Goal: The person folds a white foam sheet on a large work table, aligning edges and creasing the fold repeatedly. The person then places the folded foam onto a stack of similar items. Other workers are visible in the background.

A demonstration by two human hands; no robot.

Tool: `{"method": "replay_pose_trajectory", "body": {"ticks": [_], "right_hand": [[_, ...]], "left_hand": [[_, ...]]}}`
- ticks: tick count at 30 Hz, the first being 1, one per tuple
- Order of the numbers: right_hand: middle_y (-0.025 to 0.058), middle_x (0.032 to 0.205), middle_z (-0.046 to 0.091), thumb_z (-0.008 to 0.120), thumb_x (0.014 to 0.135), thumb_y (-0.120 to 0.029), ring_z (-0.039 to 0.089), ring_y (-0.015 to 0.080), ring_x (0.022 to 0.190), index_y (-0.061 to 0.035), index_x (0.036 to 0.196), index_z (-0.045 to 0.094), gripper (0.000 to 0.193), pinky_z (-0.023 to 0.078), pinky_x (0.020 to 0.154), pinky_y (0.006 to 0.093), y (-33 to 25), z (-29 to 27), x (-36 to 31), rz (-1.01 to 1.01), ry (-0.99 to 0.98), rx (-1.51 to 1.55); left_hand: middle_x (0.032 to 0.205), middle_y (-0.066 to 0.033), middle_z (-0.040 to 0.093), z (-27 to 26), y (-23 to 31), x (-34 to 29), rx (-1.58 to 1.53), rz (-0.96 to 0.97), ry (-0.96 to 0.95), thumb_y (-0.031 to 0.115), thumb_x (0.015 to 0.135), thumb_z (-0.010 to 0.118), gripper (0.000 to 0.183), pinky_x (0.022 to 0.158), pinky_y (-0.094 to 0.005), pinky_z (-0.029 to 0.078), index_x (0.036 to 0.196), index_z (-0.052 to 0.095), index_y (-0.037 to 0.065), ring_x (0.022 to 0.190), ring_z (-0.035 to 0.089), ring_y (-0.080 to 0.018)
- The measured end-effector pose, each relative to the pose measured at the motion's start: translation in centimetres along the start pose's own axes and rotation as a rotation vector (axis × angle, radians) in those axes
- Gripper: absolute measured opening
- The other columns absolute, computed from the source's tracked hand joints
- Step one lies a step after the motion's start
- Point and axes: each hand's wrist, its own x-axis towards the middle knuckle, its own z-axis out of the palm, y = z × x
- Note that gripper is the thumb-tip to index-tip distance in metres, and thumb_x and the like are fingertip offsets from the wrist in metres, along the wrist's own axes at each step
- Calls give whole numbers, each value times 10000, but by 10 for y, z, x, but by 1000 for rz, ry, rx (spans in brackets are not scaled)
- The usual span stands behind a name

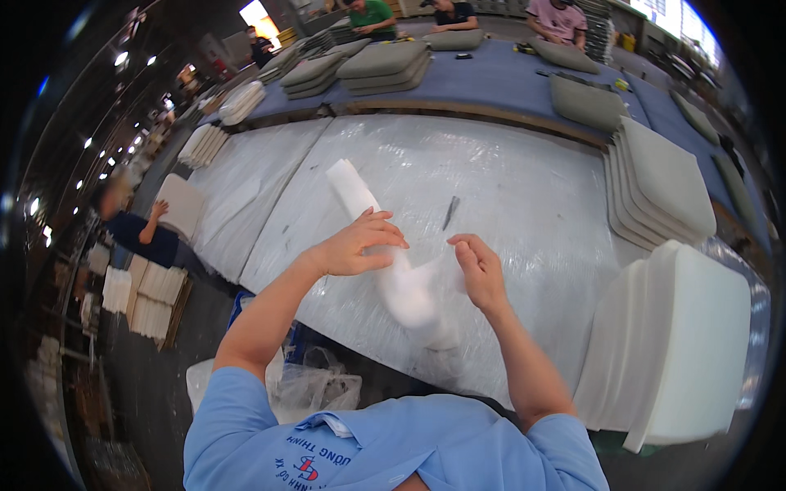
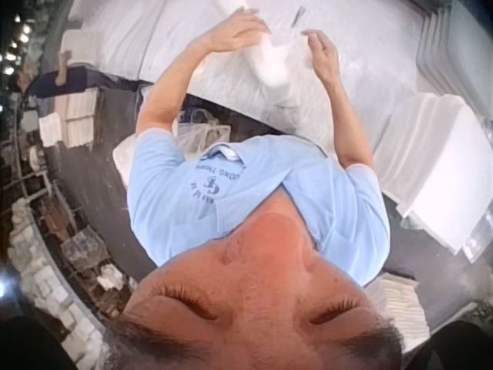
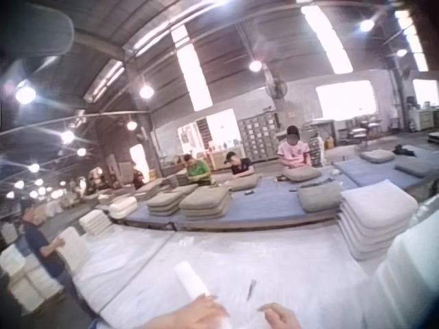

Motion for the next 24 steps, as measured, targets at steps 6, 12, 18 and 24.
{"method": "replay_pose_trajectory", "body": {"ticks": [6, 12, 18, 24], "right_hand": [[125, 957, 624, 748, 871, -615, 638, 286, 872, -47, 1162, 669, 643, 499, 759, 398, -89, 18, -13, -358, -147, -761], [131, 917, 611, 726, 909, -579, 615, 319, 825, -32, 976, 689, 552, 506, 761, 428, -64, 42, -16, -239, -299, -797], [84, 873, 681, 599, 1054, -426, 631, 181, 813, -14, 925, 731, 451, 500, 736, 343, -31, 60, -24, 169, -244, -227], [28, 904, 715, 523, 1096, -423, 626, 103, 829, -29, 1016, 757, 465, 509, 744, 303, -2, 75, -36, 410, -217, 139]], "left_hand": [[1203, -62, 685, -14, -15, 22, -19, 135, -113, 287, 900, 748, 301, 1279, -598, 113, 1180, 781, 182, 1294, 547, -298], [997, -3, 700, 0, -37, 25, -105, 207, 51, 224, 875, 791, 132, 1145, -506, 325, 986, 811, 156, 1063, 618, -223], [842, -24, 677, 7, -36, 17, -66, 179, 123, 208, 874, 783, 85, 831, -400, 443, 925, 807, 144, 866, 611, -259], [1055, -95, 693, 13, -33, -3, 28, 181, 343, 178, 886, 763, 201, 944, -432, 460, 1071, 769, 100, 1031, 618, -303]]}}
